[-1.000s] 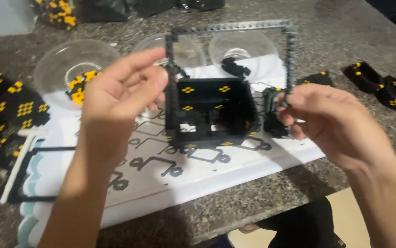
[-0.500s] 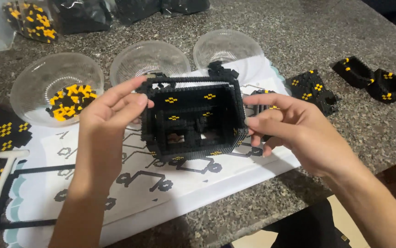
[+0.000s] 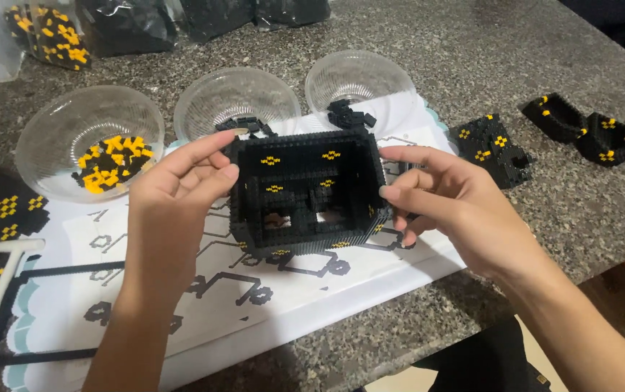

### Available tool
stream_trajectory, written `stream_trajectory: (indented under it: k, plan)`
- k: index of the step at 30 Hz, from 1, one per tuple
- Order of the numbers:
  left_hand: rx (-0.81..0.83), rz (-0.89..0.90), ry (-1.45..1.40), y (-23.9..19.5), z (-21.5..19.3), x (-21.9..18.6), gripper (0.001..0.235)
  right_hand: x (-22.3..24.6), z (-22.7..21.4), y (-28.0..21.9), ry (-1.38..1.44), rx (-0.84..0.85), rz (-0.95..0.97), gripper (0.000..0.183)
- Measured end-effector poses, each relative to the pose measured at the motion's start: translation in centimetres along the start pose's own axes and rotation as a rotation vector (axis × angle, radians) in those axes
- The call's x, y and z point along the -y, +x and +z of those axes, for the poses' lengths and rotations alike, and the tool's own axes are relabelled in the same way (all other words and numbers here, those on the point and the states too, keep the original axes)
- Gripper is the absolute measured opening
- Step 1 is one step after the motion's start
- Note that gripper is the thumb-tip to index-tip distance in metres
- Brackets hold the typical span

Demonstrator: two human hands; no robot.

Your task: The person assembles a black and yellow Lego model by connecting frame pieces and attaching them to a larger base structure. They use a small white mallet to tap the pieces into place and ensure a secure fit.

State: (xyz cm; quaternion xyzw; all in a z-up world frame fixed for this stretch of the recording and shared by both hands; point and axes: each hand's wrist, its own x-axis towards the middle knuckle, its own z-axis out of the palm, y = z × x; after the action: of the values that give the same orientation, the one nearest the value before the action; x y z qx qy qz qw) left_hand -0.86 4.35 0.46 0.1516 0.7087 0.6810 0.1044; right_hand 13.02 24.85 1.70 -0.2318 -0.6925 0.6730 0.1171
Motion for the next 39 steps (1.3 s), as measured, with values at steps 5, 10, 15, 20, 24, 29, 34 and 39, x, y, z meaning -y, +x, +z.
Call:
stream_trajectory:
  k: [5, 10, 15, 20, 24, 29, 34, 39]
  plan:
    - [-0.016, -0.074, 0.001, 0.1, 0.1, -0.1, 0.038, -0.2, 0.0, 0.3, 0.032, -0.004, -0.009, 0.045]
    - [-0.047, -0.036, 0.062, 0.4, 0.0, 0.4, 0.035, 0.2, 0.4, 0.5, -0.025, -0.024, 0.047, 0.051]
    - [-0.037, -0.008, 0.068, 0.1, 0.1, 0.1, 0.031, -0.1, 0.4, 0.7, -0.025, -0.001, 0.022, 0.052]
    - [-0.001, 0.05, 0.094, 0.2, 0.0, 0.3, 0.025, 0.0, 0.4, 0.7, -0.04, 0.007, 0.019, 0.053]
    - [0.013, 0.078, 0.065, 0.2, -0.1, 0.2, 0.025, 0.5, 0.8, 0.8, -0.08, -0.02, 0.045, 0.056]
    - [-0.026, 0.003, 0.042, 0.1, 0.1, 0.1, 0.027, -0.1, 1.2, 3.6, -0.201, 0.072, -0.19, 0.054]
    - [0.027, 0.108, 0.025, 0.8, -0.4, 1.6, 0.026, -0.1, 4.0, 5.5, 0.045, 0.081, -0.261, 0.032]
    - [0.055, 0.129, 0.006, 1.3, -0.6, 2.1, 0.024, -0.9, 4.2, 5.1, -0.063, 0.105, -0.418, 0.037]
